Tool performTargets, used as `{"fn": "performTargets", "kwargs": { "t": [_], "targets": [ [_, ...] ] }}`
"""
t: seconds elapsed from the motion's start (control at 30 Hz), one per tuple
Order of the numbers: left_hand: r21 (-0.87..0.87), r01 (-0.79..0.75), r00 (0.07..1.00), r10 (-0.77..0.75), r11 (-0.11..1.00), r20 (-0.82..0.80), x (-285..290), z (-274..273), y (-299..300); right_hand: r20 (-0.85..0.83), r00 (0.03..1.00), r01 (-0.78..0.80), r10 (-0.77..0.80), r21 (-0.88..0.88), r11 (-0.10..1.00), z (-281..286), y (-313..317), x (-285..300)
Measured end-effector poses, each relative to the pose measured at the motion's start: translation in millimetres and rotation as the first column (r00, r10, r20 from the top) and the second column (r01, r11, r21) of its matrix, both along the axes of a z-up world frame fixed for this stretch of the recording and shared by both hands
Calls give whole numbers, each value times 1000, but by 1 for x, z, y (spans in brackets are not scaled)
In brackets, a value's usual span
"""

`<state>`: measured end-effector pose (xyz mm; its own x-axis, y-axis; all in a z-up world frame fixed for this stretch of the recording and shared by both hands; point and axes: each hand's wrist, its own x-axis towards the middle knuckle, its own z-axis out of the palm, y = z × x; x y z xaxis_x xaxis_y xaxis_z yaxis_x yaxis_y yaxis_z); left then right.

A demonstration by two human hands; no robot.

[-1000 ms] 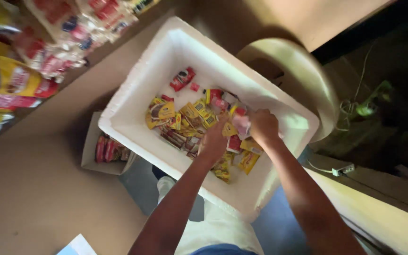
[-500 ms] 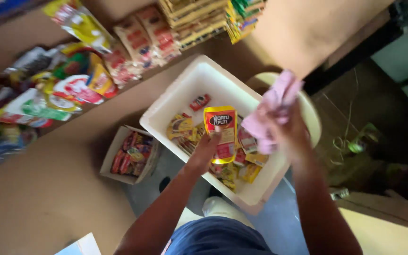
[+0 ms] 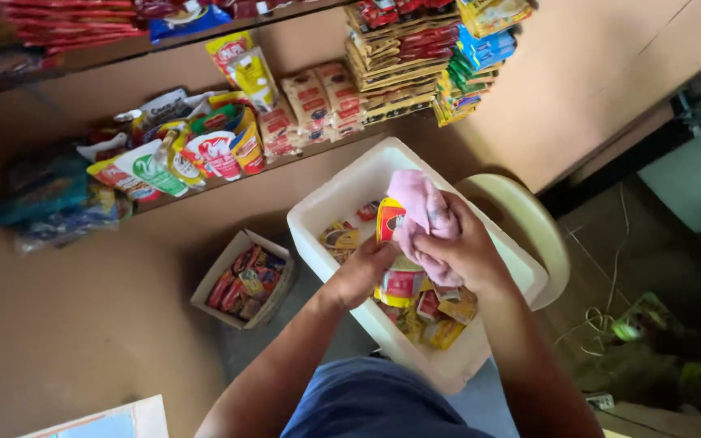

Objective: Wiping down and stocking various condiment and food pouches onto a shelf from a container.

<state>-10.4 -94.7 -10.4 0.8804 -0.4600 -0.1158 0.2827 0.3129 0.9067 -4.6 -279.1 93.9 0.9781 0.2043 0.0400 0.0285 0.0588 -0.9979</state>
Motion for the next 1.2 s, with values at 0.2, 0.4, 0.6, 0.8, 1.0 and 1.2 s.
{"fn": "performTargets", "kwargs": {
  "t": [0.2, 0.4, 0.6, 0.8, 1.0, 1.2],
  "targets": [
    [144, -20, 1000, 21, 989, -3, -22, 87, 5, -35, 979, 204, -201, 239, 949, 10, 15, 7],
    [-458, -312, 935, 184, 832, -302, 2, 69, 7, -87, 996, 36, 5, 458, 888, -35, -15, 10],
    [-597, -437, 884, 201, 673, -422, 19, 26, -10, 413, 900, 190, -138, -86, 978, -7, 47, -31],
    [-616, -450, 873, 173, 647, -456, 6, 22, -15, 96, 956, 276, -276, 17, 961, -58, 31, -19],
    [-675, -417, 906, 224, 609, -358, 3, 32, -12, 402, 915, 56, -28, -59, 997, -19, 37, -21],
    [-583, -428, 902, 368, 691, -227, -4, 58, -12, 164, 959, 219, -233, 98, 971, -12, 37, -26]
  ]
}}
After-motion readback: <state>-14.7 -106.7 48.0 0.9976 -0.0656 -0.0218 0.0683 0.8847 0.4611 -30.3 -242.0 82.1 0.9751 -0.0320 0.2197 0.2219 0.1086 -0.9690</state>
